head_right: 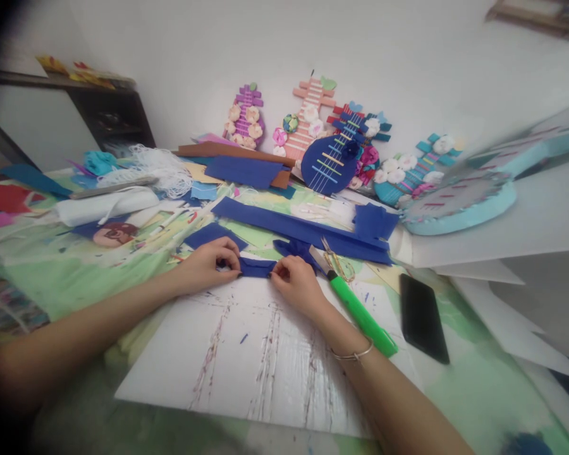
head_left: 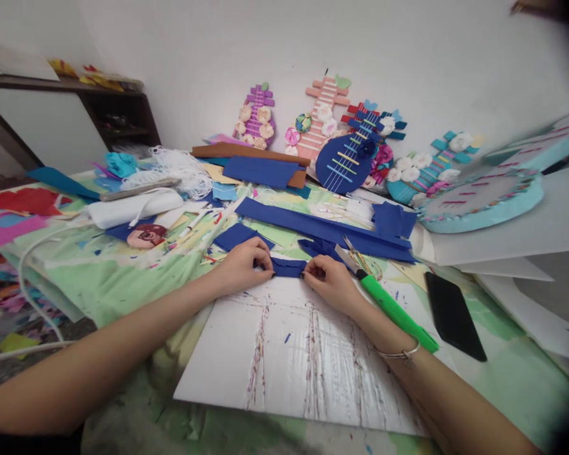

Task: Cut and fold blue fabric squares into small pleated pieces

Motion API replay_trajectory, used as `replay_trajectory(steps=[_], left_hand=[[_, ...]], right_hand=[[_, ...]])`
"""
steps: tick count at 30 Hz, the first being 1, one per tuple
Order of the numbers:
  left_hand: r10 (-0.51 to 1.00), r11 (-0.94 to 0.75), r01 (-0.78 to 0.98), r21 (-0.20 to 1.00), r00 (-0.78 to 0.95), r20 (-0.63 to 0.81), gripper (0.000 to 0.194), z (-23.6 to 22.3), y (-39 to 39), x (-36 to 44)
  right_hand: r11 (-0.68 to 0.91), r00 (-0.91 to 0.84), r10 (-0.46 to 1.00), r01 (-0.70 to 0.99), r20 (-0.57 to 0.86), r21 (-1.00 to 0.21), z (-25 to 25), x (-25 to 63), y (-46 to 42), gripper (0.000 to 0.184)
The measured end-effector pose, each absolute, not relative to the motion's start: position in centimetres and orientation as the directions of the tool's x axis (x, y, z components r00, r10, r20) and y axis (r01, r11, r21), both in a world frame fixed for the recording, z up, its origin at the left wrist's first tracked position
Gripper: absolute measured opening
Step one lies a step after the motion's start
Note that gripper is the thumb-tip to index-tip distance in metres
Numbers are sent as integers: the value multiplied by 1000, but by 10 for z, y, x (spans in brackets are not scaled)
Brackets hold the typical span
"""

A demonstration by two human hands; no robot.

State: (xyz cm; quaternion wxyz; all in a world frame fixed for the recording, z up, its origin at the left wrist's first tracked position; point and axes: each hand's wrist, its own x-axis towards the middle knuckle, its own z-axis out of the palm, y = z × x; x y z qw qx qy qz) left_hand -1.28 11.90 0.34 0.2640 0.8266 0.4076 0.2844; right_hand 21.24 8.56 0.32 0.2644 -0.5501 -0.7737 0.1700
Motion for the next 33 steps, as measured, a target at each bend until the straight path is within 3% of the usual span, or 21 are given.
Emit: replay_trajectory(steps=[10, 17, 33], left_hand=[[850, -489, 597, 636, 489, 195, 14, 5, 120, -8], [867, -454, 613, 647, 471, 162, 7, 7, 117, -7], [840, -512, 599, 616, 497, 216, 12, 2, 118, -5]], right_hand=[[307, -220, 951, 757, 219, -576, 2, 211, 88, 10], [283, -206, 959, 761, 197, -584, 2, 211, 88, 10], [278, -195, 959, 791, 207, -545, 5, 206, 85, 11]])
